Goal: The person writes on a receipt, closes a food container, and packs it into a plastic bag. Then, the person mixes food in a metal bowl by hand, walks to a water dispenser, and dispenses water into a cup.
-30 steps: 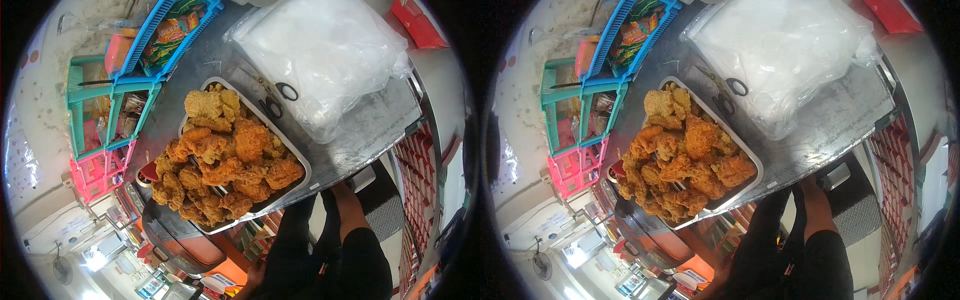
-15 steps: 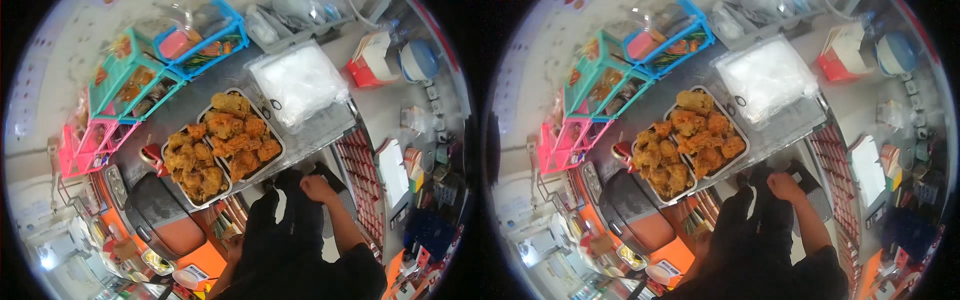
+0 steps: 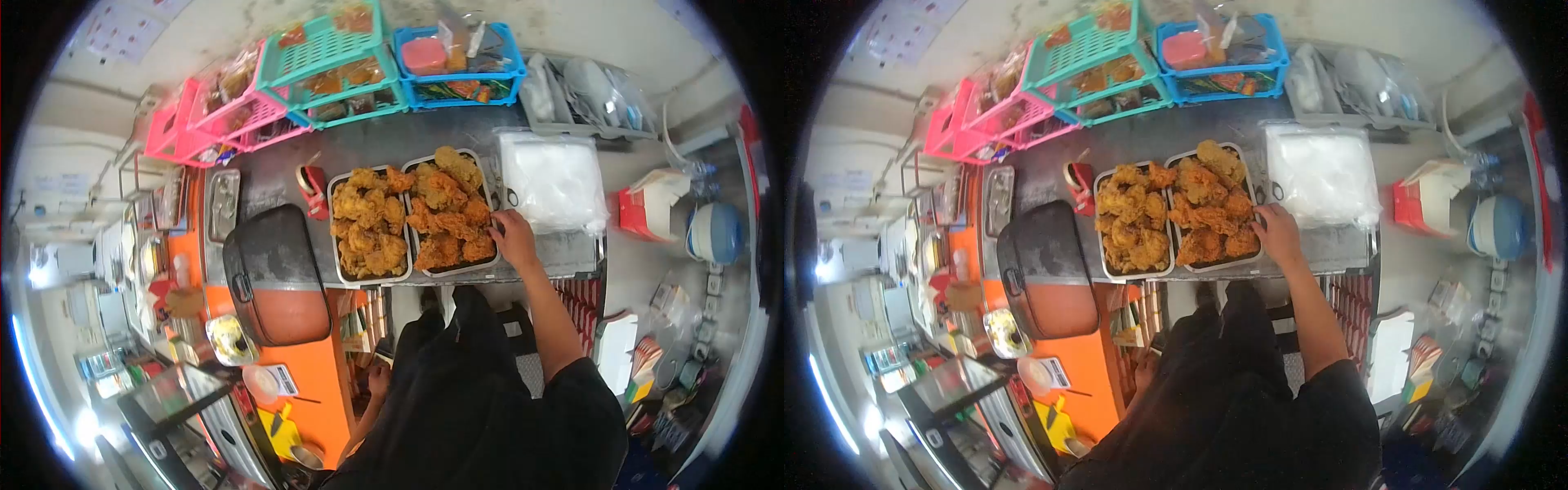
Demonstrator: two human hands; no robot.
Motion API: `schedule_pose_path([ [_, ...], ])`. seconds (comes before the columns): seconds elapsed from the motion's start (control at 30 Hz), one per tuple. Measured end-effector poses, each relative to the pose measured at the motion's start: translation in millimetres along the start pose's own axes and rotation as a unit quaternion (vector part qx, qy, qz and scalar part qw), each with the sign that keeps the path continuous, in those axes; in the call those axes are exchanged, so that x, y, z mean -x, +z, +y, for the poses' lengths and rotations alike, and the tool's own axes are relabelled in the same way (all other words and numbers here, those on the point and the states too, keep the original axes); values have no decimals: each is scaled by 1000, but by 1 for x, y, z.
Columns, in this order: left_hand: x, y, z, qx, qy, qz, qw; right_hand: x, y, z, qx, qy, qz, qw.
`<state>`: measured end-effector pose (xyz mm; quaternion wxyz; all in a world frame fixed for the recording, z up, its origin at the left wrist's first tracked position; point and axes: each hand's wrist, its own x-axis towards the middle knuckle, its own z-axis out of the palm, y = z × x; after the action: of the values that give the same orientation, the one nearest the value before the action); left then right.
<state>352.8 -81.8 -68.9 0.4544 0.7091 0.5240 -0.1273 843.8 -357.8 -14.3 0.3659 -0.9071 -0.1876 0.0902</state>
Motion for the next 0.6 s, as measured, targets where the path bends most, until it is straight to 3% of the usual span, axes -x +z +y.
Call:
schedule_pose_path([
  [0.1,16,30,-27,19,-17,59,998,-2,1,2,4,-22,19,1000],
  [0.27,33,59,-50,84,-33,63,994,2,1,6,-68,-25,39,997],
  [0.33,38,62,-51,28,-47,59,997,11,-4,4,-126,72,28,989],
  [0.43,51,70,-44,92,-128,103,982,24,-2,3,-187,84,98,974],
  [0.5,60,71,-39,116,-103,113,981,27,3,8,-204,90,134,965],
  [0.57,63,75,-77,128,-29,128,983,31,2,6,-224,96,164,956],
  [0.6,42,99,-135,199,-116,139,963,31,1,2,-219,92,195,952],
])
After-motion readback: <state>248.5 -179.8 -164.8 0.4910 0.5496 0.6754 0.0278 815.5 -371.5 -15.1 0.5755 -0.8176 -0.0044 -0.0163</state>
